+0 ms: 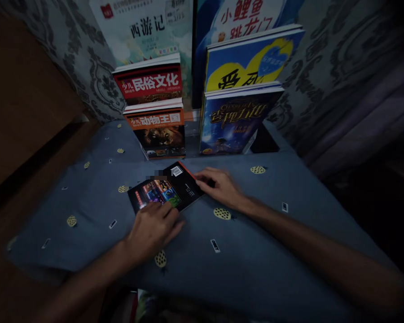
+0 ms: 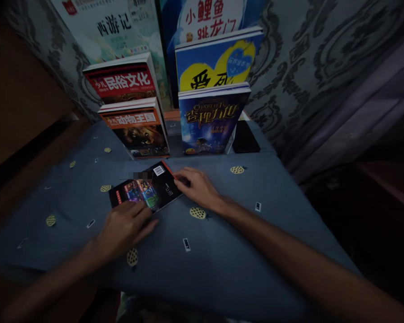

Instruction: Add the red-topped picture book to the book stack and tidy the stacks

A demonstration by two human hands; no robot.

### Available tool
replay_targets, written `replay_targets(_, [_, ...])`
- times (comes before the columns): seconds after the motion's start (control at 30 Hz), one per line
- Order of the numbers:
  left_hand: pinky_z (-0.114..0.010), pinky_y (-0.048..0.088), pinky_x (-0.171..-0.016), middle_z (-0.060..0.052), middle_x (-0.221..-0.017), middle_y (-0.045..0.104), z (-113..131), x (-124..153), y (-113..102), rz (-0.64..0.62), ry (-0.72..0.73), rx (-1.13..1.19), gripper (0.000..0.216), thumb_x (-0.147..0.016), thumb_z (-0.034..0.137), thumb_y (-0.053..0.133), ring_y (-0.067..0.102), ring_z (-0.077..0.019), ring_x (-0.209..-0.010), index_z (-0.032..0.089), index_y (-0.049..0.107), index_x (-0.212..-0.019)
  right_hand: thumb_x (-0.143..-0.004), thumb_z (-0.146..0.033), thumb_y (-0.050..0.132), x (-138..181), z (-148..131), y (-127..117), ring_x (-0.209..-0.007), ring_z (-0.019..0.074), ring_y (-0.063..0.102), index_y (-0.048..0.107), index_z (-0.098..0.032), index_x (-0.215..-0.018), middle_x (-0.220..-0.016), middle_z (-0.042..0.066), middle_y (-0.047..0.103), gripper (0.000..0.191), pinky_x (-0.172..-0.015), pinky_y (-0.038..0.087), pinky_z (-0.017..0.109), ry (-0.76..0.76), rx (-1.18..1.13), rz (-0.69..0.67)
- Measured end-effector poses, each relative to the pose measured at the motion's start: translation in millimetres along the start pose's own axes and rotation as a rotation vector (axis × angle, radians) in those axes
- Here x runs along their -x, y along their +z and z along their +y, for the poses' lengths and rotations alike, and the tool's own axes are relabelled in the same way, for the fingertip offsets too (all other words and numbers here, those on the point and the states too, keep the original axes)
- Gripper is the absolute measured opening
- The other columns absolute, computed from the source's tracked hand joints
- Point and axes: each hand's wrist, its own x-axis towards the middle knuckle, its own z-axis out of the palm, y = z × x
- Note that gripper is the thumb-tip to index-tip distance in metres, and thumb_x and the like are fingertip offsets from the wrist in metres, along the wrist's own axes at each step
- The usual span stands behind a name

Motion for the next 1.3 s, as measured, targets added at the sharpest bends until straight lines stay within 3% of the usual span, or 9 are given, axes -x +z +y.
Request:
replay_targets(0.1, [-0.035,0.055,-0.064,-0.009,-0.093,0.067,-3.0,-8.1,2.7,-0.094,-0.095,-0.094,0.022,-0.097,0.034,0.055,0.065,-0.0251,-0.083,0.014,0.063,-0.099,-0.092,-0.024,0.054,4.8,-8.7,2.8,-0.08,0.0203,0.071,0.074,-0.019,-0.105,-0.096,0.007,0.077,0.024,-0.071,0.056,0.035,0.008,-0.026,-0.009])
replay_targets(0.2, [-0.04,0.058,-0.074,-0.013,-0.109,0.068,1.3,-24.1,10.8,-0.146,-0.101,-0.135,0.028,-0.095,0.034,0.059,0.064,-0.0288,-0.098,0.011,0.062,-0.111,-0.092,-0.023,0.052,6.4,-8.3,5.3,-0.085,0.0207,0.072,0.074,-0.02,-0.104,-0.099,0.006,0.078,0.025,-0.076,0.057,0.036,0.017,-0.046,0.026])
replay_targets(0.47, [-0.04,0.06,-0.072,-0.019,-0.108,0.071,12.5,-51.4,18.7,-0.273,-0.037,-0.133,0.028,-0.097,0.028,0.057,0.068,-0.0308,-0.099,0.006,0.068,-0.11,-0.09,-0.02,0.052,18.6,-6.7,-2.9,-0.079,0.0193,0.071,0.075,-0.021,-0.107,-0.091,0.004,0.078,0.029,-0.071,0.056,0.032,0.1,-0.118,0.052])
replay_targets(0.6, [-0.041,0.061,-0.074,-0.02,-0.118,0.071,9.7,-48.6,21.2,-0.23,-0.013,-0.16,0.03,-0.098,0.027,0.055,0.069,-0.0308,-0.102,0.006,0.067,-0.117,-0.091,-0.021,0.052,22.7,-9.0,-5.7,-0.073,0.0168,0.07,0.074,-0.019,-0.108,-0.083,0.003,0.075,0.029,-0.065,0.054,0.028,0.173,-0.203,0.078])
replay_targets(0.77, [-0.04,0.061,-0.074,-0.019,-0.116,0.073,6.4,-44.3,26.5,-0.148,0.016,-0.167,0.031,-0.1,0.026,0.051,0.07,-0.0308,-0.104,0.005,0.068,-0.116,-0.093,-0.022,0.051,22.9,-10.6,-6.0,-0.052,0.0089,0.058,0.073,-0.019,-0.11,-0.077,0.0,0.072,0.028,-0.054,0.048,0.024,0.216,-0.275,0.134])
replay_targets(0.93, [-0.039,0.061,-0.075,-0.019,-0.113,0.074,4.9,-43.1,29.2,-0.08,0.031,-0.154,0.03,-0.1,0.023,0.05,0.071,-0.0303,-0.102,0.006,0.069,-0.114,-0.092,-0.024,0.053,23.5,-12.4,-6.2,-0.058,0.0107,0.061,0.073,-0.019,-0.106,-0.071,-0.001,0.072,0.025,-0.057,0.048,0.025,0.183,-0.232,0.199])
replay_targets(1.3, [-0.042,0.061,-0.072,-0.019,-0.109,0.075,6.2,-44.8,27.7,-0.076,0.038,-0.147,0.029,-0.1,0.019,0.048,0.072,-0.0316,-0.098,0.004,0.07,-0.111,-0.093,-0.02,0.052,25.6,-14.4,-5.4,-0.062,0.0123,0.068,0.072,-0.019,-0.104,-0.071,-0.001,0.073,0.023,-0.063,0.053,0.026,0.058,-0.175,0.253])
